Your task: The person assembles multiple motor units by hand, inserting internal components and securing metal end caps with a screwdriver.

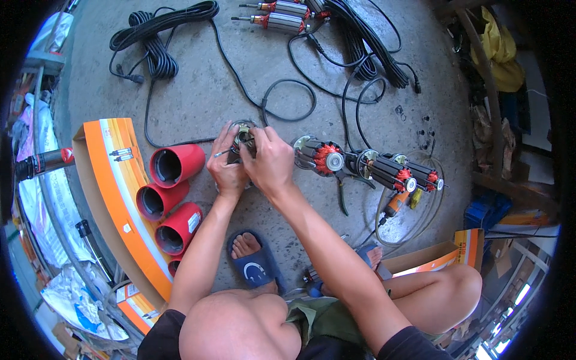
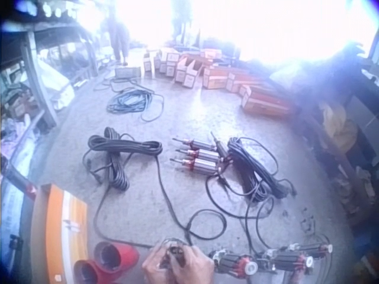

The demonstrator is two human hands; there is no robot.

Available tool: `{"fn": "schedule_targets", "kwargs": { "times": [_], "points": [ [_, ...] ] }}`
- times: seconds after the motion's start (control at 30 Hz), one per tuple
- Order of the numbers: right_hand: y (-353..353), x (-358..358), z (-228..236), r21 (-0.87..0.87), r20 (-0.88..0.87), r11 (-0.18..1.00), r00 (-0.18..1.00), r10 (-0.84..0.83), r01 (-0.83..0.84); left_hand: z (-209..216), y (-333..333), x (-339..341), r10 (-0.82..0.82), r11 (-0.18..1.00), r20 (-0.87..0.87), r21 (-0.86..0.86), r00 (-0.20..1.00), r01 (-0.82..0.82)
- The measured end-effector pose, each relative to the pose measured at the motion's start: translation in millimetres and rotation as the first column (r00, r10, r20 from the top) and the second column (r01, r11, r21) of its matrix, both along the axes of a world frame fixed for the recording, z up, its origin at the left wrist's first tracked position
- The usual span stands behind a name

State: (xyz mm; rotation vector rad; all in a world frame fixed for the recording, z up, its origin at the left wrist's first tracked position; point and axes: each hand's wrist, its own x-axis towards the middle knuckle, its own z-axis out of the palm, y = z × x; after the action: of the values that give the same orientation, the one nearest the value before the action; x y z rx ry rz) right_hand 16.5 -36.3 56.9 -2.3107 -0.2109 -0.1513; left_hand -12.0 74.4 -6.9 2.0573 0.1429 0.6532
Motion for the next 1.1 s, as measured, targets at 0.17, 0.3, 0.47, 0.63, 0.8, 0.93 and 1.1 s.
{"fn": "schedule_targets", "kwargs": {
  "times": [0.17,0.3,0.47,0.63,0.8,0.93,1.1],
  "points": [
    [-0.3,-0.3,1.6,-0.03,-0.028,0.999,0.999,0.03,-0.03,-0.8,1.4,1.2,-0.011,1.0,0.025,0.014,1.0,0.011],
    [3.3,2.2,0.4,-0.037,-0.04,0.999,0.999,-0.009,0.008,2.6,0.0,0.1,-0.027,1.0,0.001,0.007,1.0,0.027],
    [9.2,-2.3,-0.1,-0.043,-0.024,0.998,0.999,-0.049,0.048,0.6,2.1,-0.5,-0.023,1.0,-0.012,0.016,1.0,0.023],
    [14.4,-3.4,-3.7,-0.08,-0.004,0.991,0.994,-0.112,0.111,-0.9,3.1,0.2,-0.033,0.999,-0.008,0.021,0.999,0.033],
    [14.6,-1.6,-3.5,-0.063,-0.004,0.987,0.989,-0.15,0.149,-1.2,3.4,-0.6,-0.054,0.998,0.009,0.01,0.998,0.054],
    [16.7,-0.8,-2.1,-0.086,-0.007,0.986,0.989,-0.145,0.144,-2.9,3.6,-1.0,-0.046,0.999,0.023,0.018,0.999,0.046],
    [14.6,1.4,1.2,-0.118,-0.023,0.983,0.99,-0.141,0.138,-3.7,5.5,1.7,-0.039,0.999,0.03,0.036,0.999,0.038]
  ]
}}
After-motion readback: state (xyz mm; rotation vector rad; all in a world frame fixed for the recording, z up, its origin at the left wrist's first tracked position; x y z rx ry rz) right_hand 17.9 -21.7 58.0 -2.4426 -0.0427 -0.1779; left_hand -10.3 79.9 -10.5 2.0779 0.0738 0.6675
